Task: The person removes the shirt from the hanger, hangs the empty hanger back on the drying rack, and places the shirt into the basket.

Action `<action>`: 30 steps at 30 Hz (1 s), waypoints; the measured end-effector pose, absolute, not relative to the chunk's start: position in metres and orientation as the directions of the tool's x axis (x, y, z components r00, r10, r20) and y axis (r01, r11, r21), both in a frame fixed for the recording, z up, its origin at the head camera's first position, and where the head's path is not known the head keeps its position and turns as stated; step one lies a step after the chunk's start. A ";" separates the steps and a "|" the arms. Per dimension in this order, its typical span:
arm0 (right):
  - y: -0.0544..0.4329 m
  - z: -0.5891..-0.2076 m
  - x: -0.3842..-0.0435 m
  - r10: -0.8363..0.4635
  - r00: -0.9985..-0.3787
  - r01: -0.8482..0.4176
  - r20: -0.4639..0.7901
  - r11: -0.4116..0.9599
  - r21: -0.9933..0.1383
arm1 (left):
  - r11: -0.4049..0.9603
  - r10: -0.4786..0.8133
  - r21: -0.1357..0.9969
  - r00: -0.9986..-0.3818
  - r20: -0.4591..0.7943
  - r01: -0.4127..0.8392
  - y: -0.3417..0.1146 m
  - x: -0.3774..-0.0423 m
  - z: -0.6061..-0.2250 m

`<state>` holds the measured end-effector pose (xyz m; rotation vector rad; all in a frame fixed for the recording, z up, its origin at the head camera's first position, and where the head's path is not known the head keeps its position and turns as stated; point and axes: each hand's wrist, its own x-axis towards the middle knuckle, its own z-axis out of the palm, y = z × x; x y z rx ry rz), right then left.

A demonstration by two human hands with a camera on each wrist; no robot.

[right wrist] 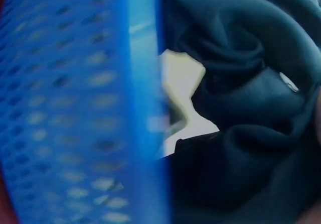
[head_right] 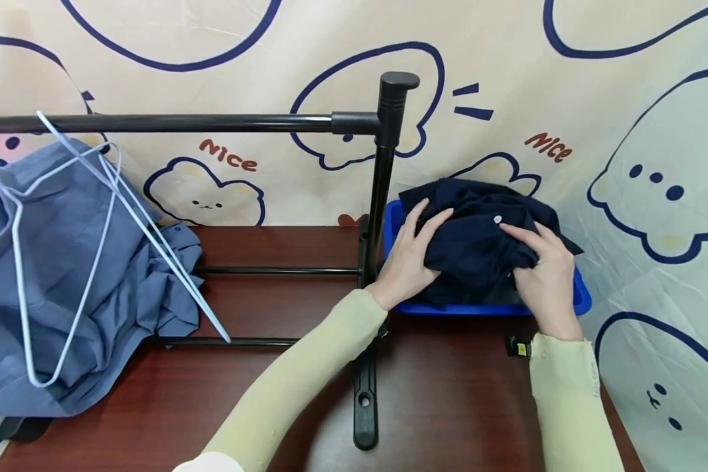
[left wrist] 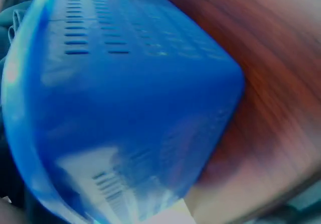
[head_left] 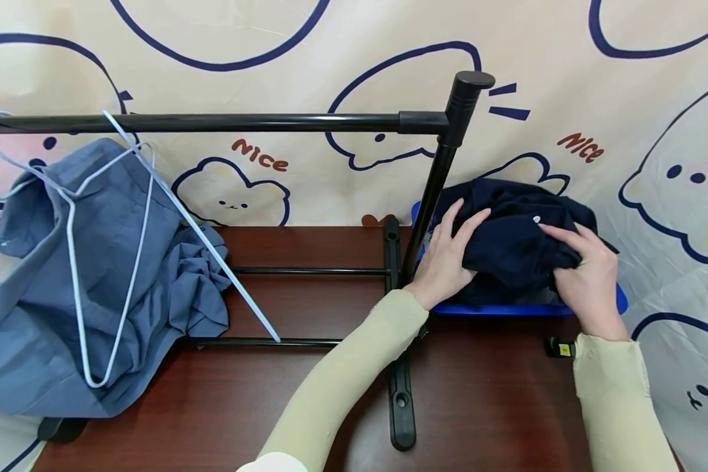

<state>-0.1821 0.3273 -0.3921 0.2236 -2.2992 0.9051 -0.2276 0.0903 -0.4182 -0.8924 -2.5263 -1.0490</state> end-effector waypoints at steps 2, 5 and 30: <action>0.334 -0.401 -0.186 0.053 -0.837 -0.310 0.545 0.774 -0.552 | 0.634 0.468 0.465 -0.785 0.405 0.618 0.092 -0.230 -0.423; 0.341 -0.408 -0.189 0.008 -0.913 -0.228 0.407 0.817 -0.530 | 0.732 0.511 0.332 -0.802 0.311 0.595 0.094 -0.232 -0.427; 0.346 -0.435 -0.221 -0.250 -0.906 -0.121 -0.340 0.925 -0.359 | 0.813 0.370 -0.374 -0.891 -0.261 0.447 0.120 -0.243 -0.444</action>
